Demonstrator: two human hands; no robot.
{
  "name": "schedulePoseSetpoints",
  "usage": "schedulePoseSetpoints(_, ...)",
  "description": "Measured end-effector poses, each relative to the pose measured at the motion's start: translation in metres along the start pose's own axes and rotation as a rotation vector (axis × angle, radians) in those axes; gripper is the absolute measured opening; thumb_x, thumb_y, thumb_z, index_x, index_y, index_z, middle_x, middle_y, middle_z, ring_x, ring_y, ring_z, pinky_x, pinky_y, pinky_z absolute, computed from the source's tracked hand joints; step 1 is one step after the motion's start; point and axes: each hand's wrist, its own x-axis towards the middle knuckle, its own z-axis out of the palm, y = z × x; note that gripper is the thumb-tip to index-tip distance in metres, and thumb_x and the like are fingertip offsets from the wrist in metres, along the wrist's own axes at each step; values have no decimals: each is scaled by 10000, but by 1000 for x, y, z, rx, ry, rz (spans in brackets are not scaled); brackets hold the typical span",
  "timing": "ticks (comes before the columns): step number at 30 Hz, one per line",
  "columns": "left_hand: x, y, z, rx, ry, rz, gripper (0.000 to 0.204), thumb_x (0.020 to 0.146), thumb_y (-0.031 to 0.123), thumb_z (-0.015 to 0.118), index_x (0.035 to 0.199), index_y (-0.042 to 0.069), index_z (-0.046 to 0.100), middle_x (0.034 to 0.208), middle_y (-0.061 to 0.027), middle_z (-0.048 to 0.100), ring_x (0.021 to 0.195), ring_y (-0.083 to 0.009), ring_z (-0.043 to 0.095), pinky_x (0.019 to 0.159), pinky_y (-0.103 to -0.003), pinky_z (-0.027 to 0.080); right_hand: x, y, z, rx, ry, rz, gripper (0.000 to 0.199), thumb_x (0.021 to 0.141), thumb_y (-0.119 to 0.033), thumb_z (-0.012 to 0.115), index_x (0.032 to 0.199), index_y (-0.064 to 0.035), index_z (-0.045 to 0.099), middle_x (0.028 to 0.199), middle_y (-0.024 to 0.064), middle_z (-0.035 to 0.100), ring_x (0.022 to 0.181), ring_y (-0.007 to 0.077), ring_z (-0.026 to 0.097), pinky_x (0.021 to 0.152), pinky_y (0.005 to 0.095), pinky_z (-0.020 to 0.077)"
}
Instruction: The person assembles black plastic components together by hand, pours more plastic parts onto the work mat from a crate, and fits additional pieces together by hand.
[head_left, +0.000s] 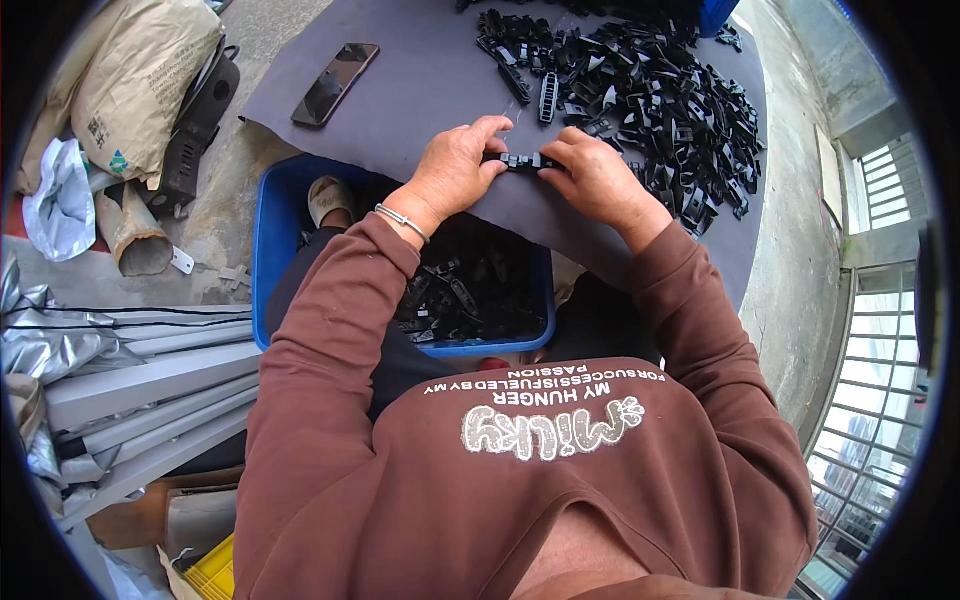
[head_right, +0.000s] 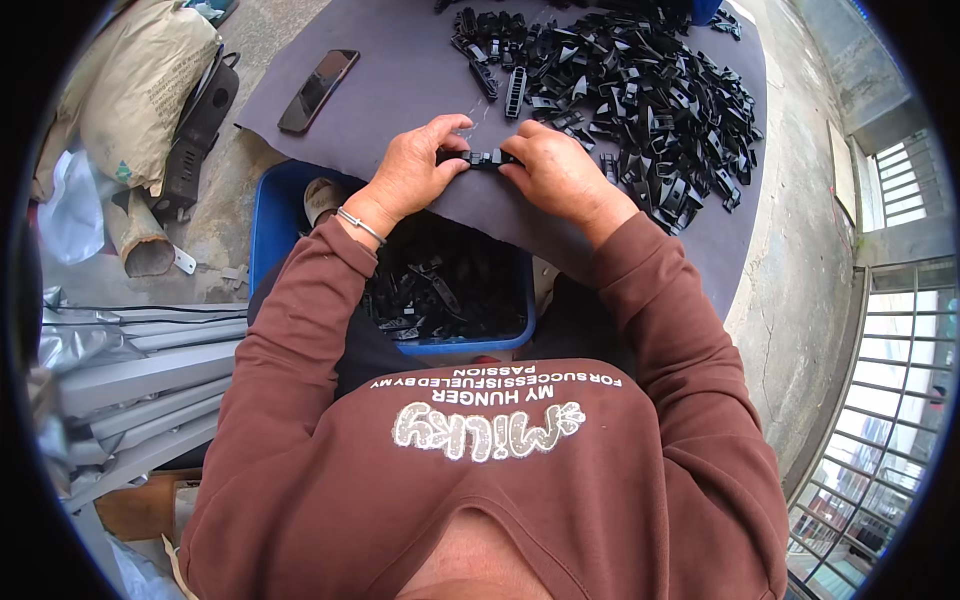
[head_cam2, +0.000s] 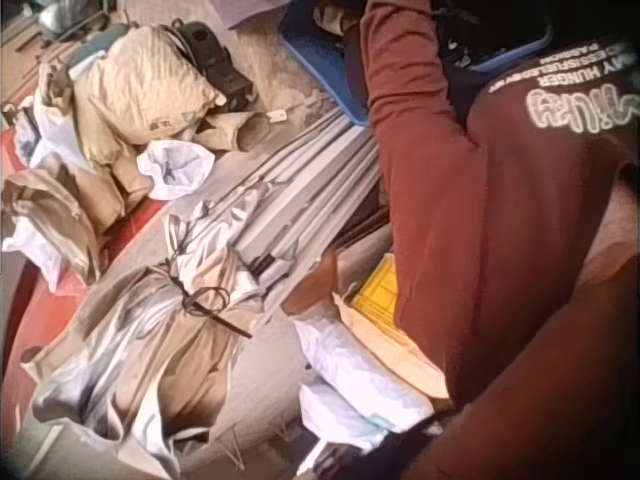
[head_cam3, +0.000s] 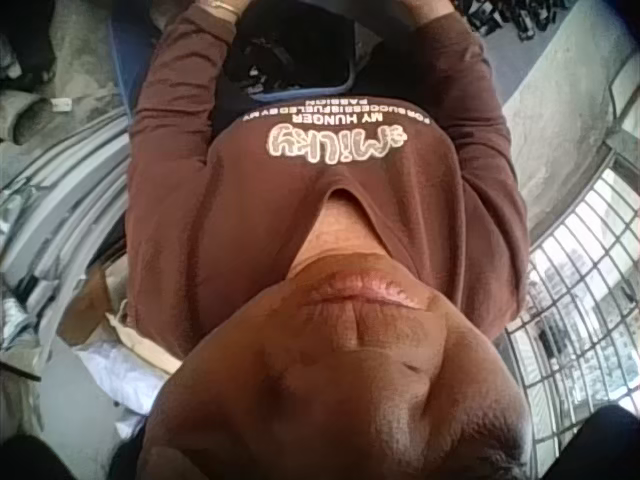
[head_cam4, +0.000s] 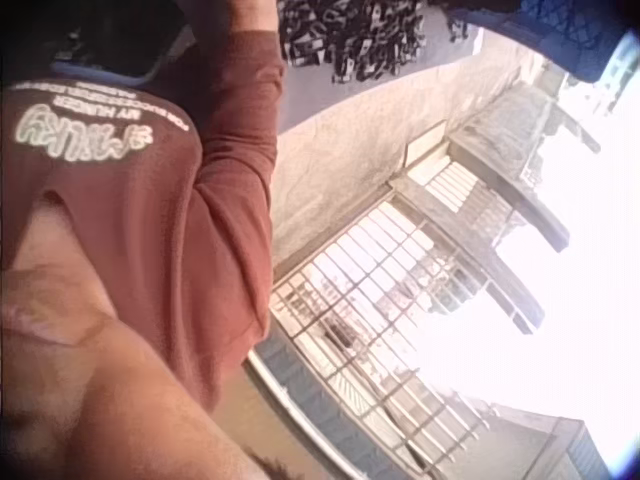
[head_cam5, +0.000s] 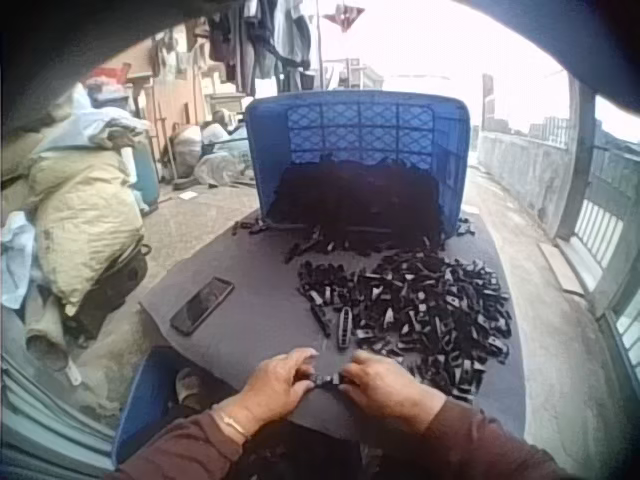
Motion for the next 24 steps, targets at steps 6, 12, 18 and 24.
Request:
schedulePoseSetpoints(6,2,-11,3,-69,-10,39,396,758,14,730,1132,66,610,933,-92,705,874,-233,689,785,-321,543,6,4,1,22,-88,-80,224,808,-135,702,985,-11,644,864,146,568,734,341,588,648,398,488)
schedulePoseSetpoints(12,6,-6,-9,-83,-155,25,387,771,92,737,1135,65,609,957,-118,697,910,-273,672,806,-356,534,17,-8,12,4,-184,-54,213,839,-223,675,930,-33,641,897,154,591,793,350,609,704,425,507)
schedulePoseSetpoints(18,33,17,-20,87,-129,70,407,800,168,712,1186,84,614,1007,-100,653,986,-244,643,841,-350,524,-16,-2,-16,-233,211,210,233,852,-251,666,951,-43,631,927,157,608,783,348,625,676,428,521)
schedulePoseSetpoints(24,54,7,47,389,230,248,313,811,163,691,1111,93,635,1013,-82,642,938,-275,642,815,-382,527,-17,19,-3,-500,56,275,237,884,-178,632,1104,-90,613,916,148,603,765,348,636,642,420,528)
